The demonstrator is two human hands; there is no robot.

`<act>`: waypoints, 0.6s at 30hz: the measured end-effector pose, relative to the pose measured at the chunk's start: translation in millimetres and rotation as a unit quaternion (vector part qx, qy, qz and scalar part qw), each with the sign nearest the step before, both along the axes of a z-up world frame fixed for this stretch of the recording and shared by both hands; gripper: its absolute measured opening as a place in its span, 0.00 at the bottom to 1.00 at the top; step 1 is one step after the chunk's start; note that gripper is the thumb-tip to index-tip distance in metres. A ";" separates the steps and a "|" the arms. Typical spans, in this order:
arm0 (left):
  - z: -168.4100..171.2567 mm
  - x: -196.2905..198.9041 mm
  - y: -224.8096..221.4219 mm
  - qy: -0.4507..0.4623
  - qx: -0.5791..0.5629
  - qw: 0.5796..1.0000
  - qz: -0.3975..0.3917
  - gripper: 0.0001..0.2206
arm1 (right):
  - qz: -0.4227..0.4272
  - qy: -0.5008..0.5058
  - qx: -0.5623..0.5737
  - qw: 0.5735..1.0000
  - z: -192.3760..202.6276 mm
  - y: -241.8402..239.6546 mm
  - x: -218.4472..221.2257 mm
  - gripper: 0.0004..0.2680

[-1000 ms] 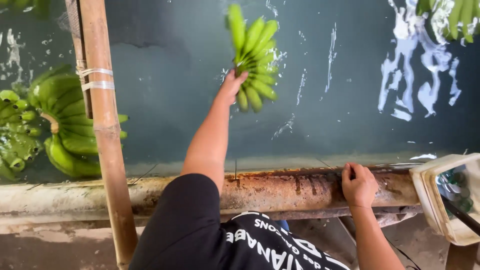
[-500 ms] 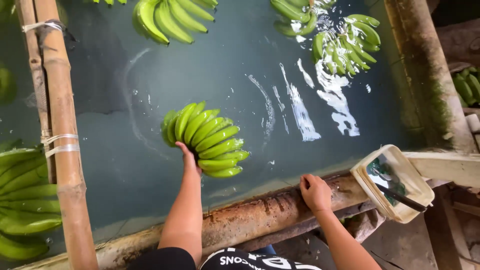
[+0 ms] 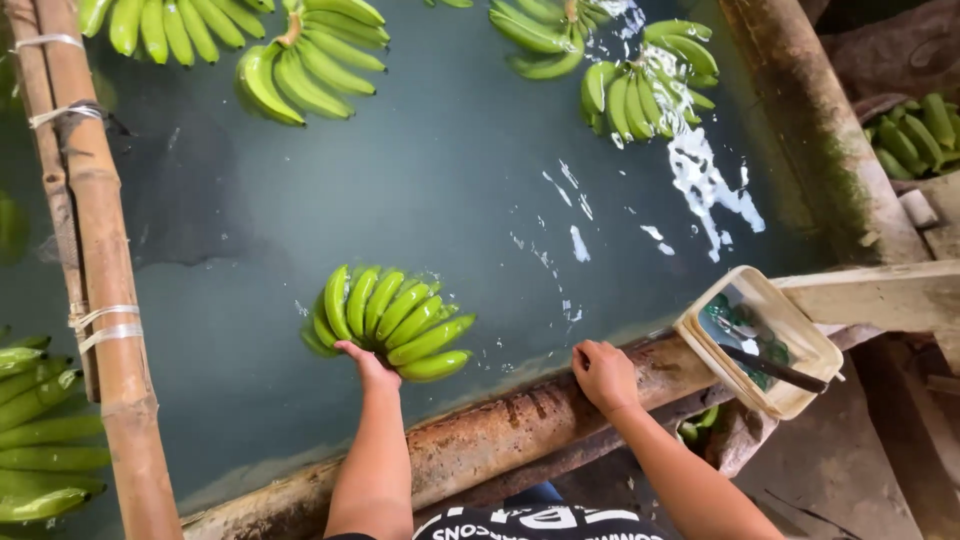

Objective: Trimming and sorting green banana bunches in a water tank at a processing facility.

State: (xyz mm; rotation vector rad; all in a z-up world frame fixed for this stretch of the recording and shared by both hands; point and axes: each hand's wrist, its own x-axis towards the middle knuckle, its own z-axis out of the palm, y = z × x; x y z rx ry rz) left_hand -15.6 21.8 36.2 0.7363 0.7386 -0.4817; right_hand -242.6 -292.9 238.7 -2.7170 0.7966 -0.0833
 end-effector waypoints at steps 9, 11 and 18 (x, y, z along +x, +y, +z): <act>8.2 -11.0 -18.9 0.082 0.079 0.993 0.044 0.52 | 0.034 -0.032 0.013 0.999 3.0 0.2 1.4 0.04; 10.3 -10.8 -21.7 0.097 0.089 0.990 0.044 0.53 | 0.041 -0.037 0.017 0.998 -0.2 -0.4 0.6 0.05; 27.6 -19.7 -30.0 0.080 0.089 0.990 0.077 0.53 | 0.043 -0.030 0.031 0.998 1.3 -0.4 -0.6 0.05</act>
